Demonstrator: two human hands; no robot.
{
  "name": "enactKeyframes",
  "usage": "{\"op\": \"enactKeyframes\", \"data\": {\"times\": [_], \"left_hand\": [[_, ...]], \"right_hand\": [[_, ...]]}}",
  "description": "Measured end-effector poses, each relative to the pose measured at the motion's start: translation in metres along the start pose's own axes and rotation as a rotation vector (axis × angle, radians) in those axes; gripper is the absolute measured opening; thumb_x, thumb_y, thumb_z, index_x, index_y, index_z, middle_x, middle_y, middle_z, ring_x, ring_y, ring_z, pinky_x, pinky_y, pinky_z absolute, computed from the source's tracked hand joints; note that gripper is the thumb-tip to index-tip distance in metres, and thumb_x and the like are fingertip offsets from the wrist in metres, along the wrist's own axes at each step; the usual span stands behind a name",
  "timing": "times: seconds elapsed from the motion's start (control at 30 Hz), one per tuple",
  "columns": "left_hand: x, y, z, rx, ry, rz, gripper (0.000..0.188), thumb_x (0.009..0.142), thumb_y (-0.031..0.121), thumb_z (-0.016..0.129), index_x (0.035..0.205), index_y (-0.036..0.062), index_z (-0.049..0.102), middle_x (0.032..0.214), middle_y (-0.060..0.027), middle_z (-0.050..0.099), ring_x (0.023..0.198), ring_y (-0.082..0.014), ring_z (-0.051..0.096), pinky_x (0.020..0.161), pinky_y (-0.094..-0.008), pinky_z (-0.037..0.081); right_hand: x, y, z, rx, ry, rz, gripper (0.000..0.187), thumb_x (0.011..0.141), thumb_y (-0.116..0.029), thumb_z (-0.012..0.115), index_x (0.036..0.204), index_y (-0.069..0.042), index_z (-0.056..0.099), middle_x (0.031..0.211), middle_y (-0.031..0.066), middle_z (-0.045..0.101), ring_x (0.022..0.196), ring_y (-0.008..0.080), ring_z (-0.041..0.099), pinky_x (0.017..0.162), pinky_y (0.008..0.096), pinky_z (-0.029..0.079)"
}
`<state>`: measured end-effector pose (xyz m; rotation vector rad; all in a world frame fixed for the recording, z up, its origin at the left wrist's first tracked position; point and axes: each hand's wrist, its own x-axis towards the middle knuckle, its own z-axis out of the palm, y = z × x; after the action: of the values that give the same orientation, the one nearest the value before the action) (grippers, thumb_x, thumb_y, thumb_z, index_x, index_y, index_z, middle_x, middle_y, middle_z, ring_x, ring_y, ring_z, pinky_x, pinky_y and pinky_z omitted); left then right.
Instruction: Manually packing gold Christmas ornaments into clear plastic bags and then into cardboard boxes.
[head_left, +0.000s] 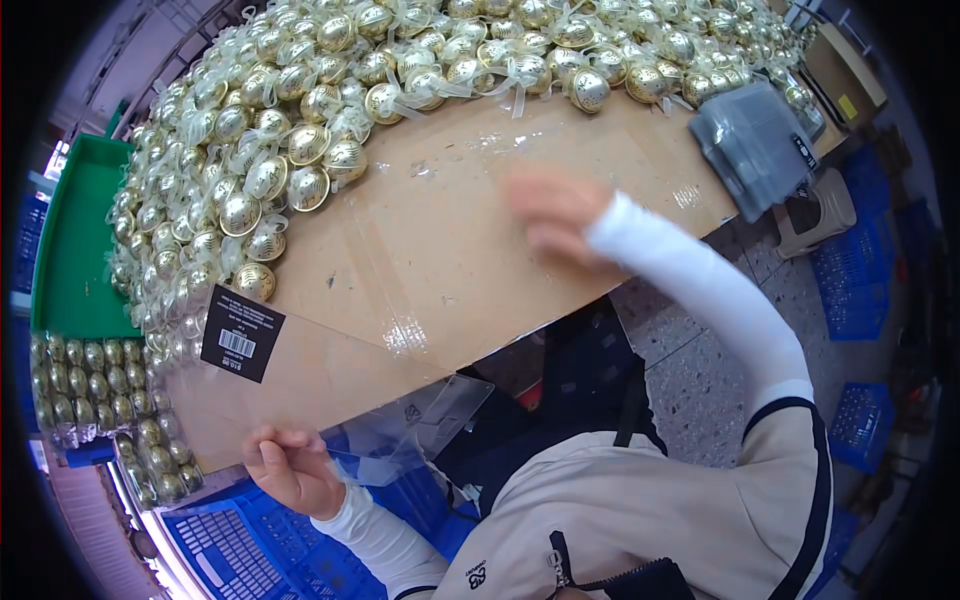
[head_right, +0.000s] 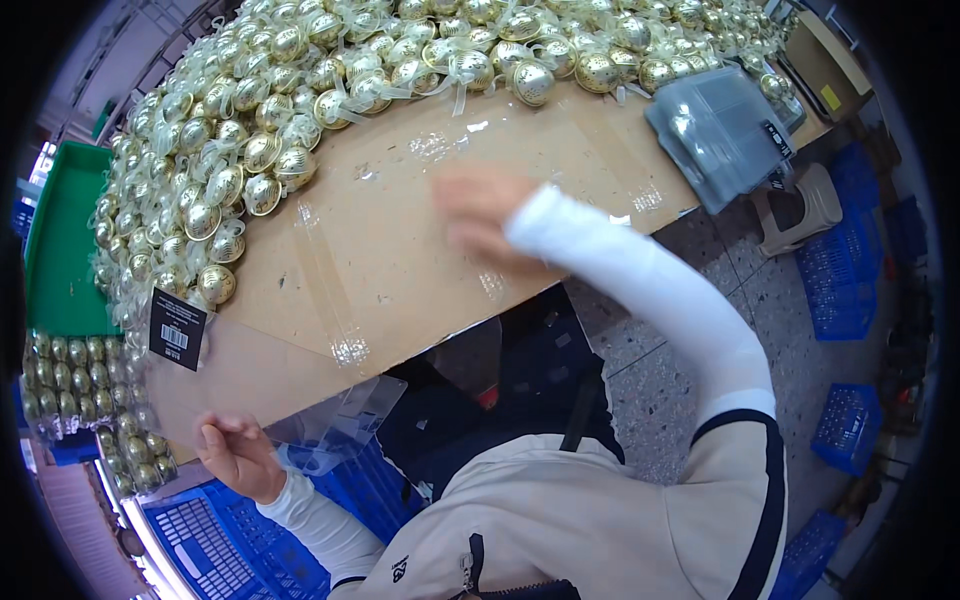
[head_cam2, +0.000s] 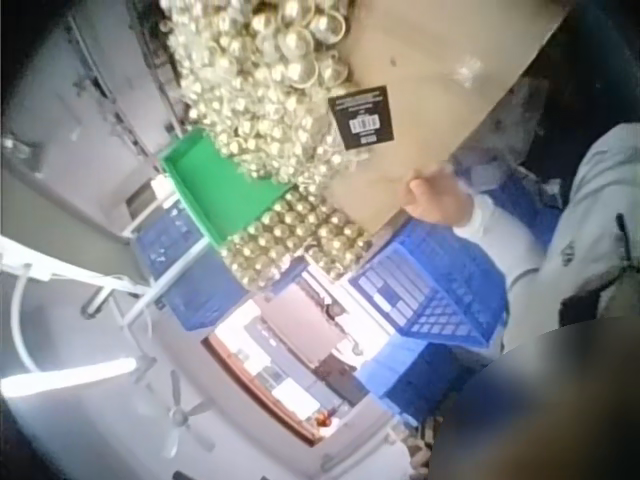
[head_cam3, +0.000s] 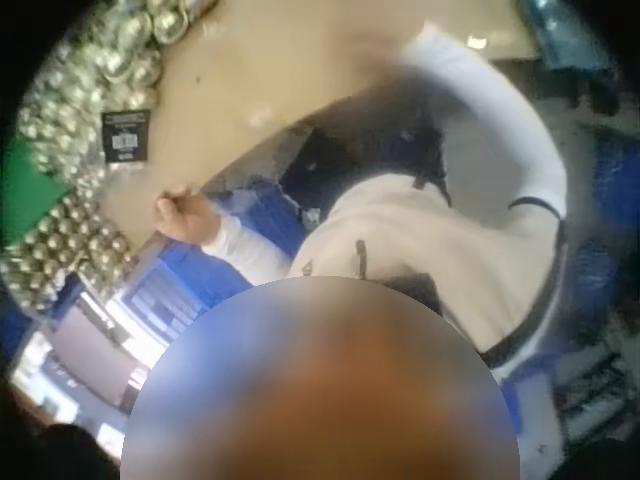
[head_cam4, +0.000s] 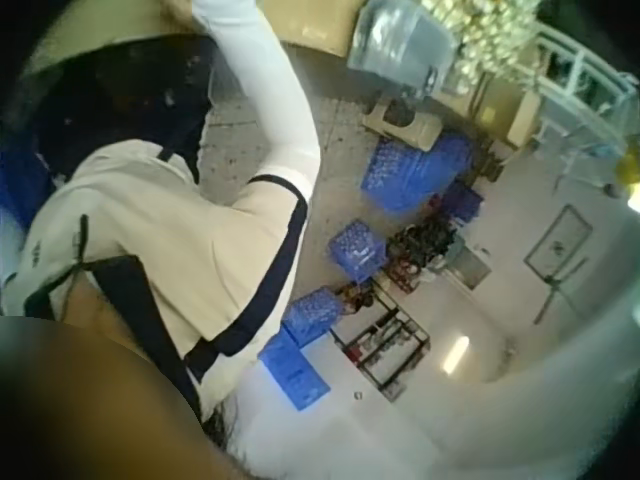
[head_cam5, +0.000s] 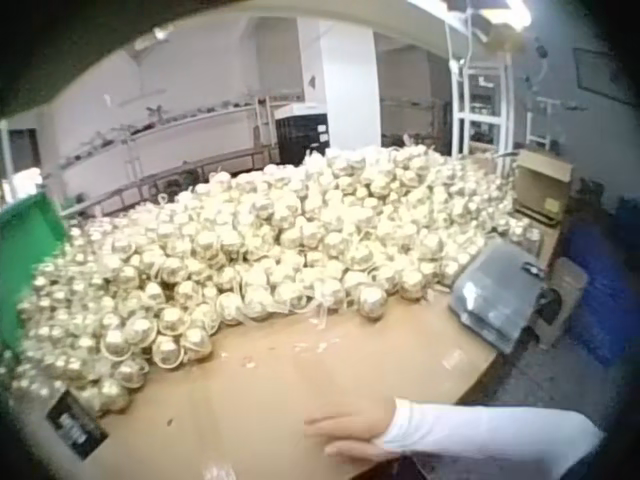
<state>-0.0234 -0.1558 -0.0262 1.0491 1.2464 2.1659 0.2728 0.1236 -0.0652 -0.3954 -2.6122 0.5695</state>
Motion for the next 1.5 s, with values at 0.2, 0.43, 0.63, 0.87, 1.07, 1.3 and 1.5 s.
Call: {"op": "enactKeyframes", "data": {"times": [0.2,0.43,0.63,0.87,1.07,1.3,1.5], "left_hand": [[0.008,-0.007,0.020,-0.009,-0.090,-0.004,0.020,0.092,0.018,0.048,0.100,0.0028,0.058,0.072,-0.0091,0.058,0.055,-0.0136,0.049,0.050,-0.0227,0.040],[0.010,-0.020,0.010,0.065,-0.067,-0.017,0.021,0.093,0.020,0.047,0.101,0.0032,0.056,0.069,-0.0077,0.055,0.050,-0.0127,0.047,0.040,-0.0202,0.034],[0.028,-0.034,0.038,0.010,-0.182,-0.025,0.022,0.093,0.021,0.046,0.101,0.0021,0.055,0.069,-0.0083,0.055,0.050,-0.0133,0.047,0.038,-0.0209,0.033],[0.032,-0.031,0.067,0.031,-0.266,-0.124,0.017,0.090,0.011,0.048,0.099,-0.0014,0.054,0.071,-0.0132,0.058,0.055,-0.0191,0.055,0.046,-0.0249,0.045],[0.026,-0.028,0.079,0.269,-0.334,-0.433,0.016,0.088,0.010,0.050,0.094,-0.0047,0.054,0.068,-0.0132,0.059,0.055,-0.0182,0.055,0.050,-0.0253,0.044],[0.027,-0.026,0.133,0.275,-0.688,-0.769,0.016,0.084,0.009,0.058,0.090,-0.0054,0.058,0.073,-0.0123,0.062,0.060,-0.0171,0.059,0.053,-0.0252,0.048],[0.029,-0.024,0.121,0.273,-0.671,-0.819,0.019,0.085,0.012,0.059,0.092,-0.0050,0.055,0.072,-0.0095,0.060,0.058,-0.0153,0.058,0.054,-0.0259,0.050]], "right_hand": [[0.015,0.071,-0.021,-0.420,-0.212,0.279,0.055,0.088,-0.033,0.049,0.133,-0.003,0.037,0.139,0.0172,0.034,0.129,0.0354,0.029,0.106,0.0433,0.025],[-0.141,-0.025,-0.057,-0.228,-0.139,0.083,0.044,0.086,-0.033,0.053,0.107,0.005,0.054,0.120,0.0204,0.052,0.113,0.0372,0.049,0.094,0.0453,0.040],[-0.179,-0.033,-0.075,-0.441,0.132,0.331,0.052,0.084,-0.042,0.054,0.110,0.003,0.053,0.119,0.0219,0.050,0.109,0.0373,0.049,0.091,0.0455,0.039],[-0.125,-0.023,-0.039,-0.501,-0.104,0.541,0.072,0.076,-0.042,0.061,0.130,-0.001,0.038,0.138,0.0194,0.034,0.127,0.0358,0.032,0.103,0.0470,0.025],[-0.168,-0.070,-0.076,-0.668,-0.159,1.025,0.063,0.073,-0.026,0.068,0.126,0.000,0.044,0.133,0.0182,0.041,0.125,0.0317,0.037,0.103,0.0423,0.028],[-0.031,-0.082,-0.074,-0.027,0.429,0.279,0.051,0.075,-0.010,0.066,0.122,0.000,0.048,0.119,0.0152,0.055,0.112,0.0282,0.052,0.096,0.0344,0.039],[-0.005,-0.073,-0.038,-0.035,0.385,0.101,0.020,0.071,-0.006,0.069,0.088,-0.001,0.057,0.080,0.0083,0.057,0.072,0.0247,0.055,0.066,0.0302,0.046]]}}
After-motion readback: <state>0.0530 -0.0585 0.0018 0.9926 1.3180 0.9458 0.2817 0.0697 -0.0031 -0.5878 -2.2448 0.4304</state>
